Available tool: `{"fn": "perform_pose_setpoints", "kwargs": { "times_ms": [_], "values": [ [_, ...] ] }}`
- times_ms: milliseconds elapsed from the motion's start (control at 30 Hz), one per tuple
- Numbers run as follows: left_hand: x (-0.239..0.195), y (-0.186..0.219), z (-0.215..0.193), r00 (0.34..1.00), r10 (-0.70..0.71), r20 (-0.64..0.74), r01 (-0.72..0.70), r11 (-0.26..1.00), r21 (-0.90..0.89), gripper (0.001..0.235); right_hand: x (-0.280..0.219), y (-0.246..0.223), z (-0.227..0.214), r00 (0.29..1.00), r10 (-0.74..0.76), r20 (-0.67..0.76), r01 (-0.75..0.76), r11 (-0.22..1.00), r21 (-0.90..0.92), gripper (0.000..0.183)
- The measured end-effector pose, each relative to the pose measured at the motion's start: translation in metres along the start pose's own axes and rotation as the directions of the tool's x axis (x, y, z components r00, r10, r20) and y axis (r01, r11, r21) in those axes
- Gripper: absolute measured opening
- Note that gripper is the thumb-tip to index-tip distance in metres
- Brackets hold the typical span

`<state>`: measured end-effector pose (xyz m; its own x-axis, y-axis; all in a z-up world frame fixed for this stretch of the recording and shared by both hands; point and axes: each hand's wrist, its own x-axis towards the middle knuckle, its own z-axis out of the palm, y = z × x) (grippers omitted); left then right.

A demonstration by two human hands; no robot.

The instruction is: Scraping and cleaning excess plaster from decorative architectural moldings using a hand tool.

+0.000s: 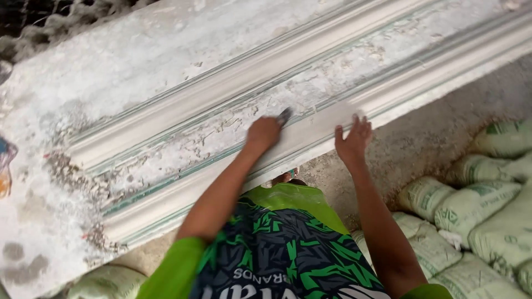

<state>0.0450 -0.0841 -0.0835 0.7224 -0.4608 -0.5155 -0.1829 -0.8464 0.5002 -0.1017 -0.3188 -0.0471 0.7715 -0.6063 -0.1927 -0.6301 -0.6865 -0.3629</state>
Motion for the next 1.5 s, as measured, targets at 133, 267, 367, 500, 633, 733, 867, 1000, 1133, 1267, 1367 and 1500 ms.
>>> {"fn": "perform_pose_setpoints", "kwargs": {
  "times_ms": [133, 267, 367, 500, 633, 733, 867, 1000, 1133, 1267, 1367, 1500],
  "values": [
    [0.070, 0.070, 0.019, 0.980, 0.200, -0.005, -0.200, 0.979, -0.044, 0.037, -0.032, -0.014, -0.005, 0.998, 0.068, 0.010, -0.069, 0.996, 0.057, 0.063],
    [0.024, 0.067, -0.008, 0.945, 0.324, 0.036, -0.326, 0.937, 0.121, 0.035, -0.062, -0.005, -0.006, 0.998, 0.063, -0.011, -0.061, 0.984, 0.169, 0.060],
    [-0.040, 0.032, -0.040, 0.942, 0.324, 0.091, -0.336, 0.911, 0.238, 0.034, -0.077, 0.023, 0.003, 0.994, 0.106, -0.017, -0.100, 0.974, 0.202, 0.055],
    [-0.145, 0.004, -0.119, 0.957, 0.222, 0.188, -0.280, 0.882, 0.380, 0.037, -0.082, 0.050, 0.011, 0.993, 0.060, -0.100, -0.037, 0.974, 0.222, 0.050],
    [-0.189, -0.077, -0.106, 0.960, 0.152, 0.234, -0.251, 0.835, 0.490, 0.044, -0.062, 0.061, 0.020, 0.989, 0.035, -0.145, 0.001, 0.971, 0.238, 0.050],
    [-0.197, -0.128, -0.080, 0.959, 0.254, 0.126, -0.265, 0.647, 0.715, 0.051, -0.034, 0.073, 0.030, 0.963, -0.083, -0.258, 0.143, 0.964, 0.225, 0.047],
    [-0.168, -0.063, -0.074, 0.964, 0.225, 0.145, -0.262, 0.679, 0.686, 0.050, -0.002, 0.069, 0.025, 0.919, -0.159, -0.362, 0.243, 0.949, 0.201, 0.050],
    [-0.103, 0.063, -0.062, 0.949, 0.259, 0.182, -0.315, 0.723, 0.615, 0.038, 0.035, 0.078, 0.017, 0.871, -0.234, -0.432, 0.346, 0.916, 0.202, 0.052],
    [-0.002, 0.194, -0.012, 0.924, 0.381, 0.041, -0.322, 0.715, 0.621, 0.029, 0.069, 0.109, -0.003, 0.855, -0.324, -0.404, 0.422, 0.889, 0.180, 0.051],
    [0.123, 0.308, 0.075, 0.889, 0.428, -0.164, -0.323, 0.838, 0.441, 0.015, 0.109, 0.159, -0.038, 0.876, -0.386, -0.288, 0.457, 0.854, 0.247, 0.050],
    [0.138, 0.336, 0.080, 0.912, 0.362, -0.194, -0.270, 0.884, 0.381, 0.014, 0.131, 0.197, -0.063, 0.910, -0.375, -0.176, 0.413, 0.856, 0.311, 0.050],
    [0.042, 0.320, -0.026, 0.983, 0.179, -0.037, -0.161, 0.945, 0.286, 0.019, 0.163, 0.245, -0.085, 0.890, -0.438, -0.130, 0.457, 0.858, 0.235, 0.049]
  ]
}}
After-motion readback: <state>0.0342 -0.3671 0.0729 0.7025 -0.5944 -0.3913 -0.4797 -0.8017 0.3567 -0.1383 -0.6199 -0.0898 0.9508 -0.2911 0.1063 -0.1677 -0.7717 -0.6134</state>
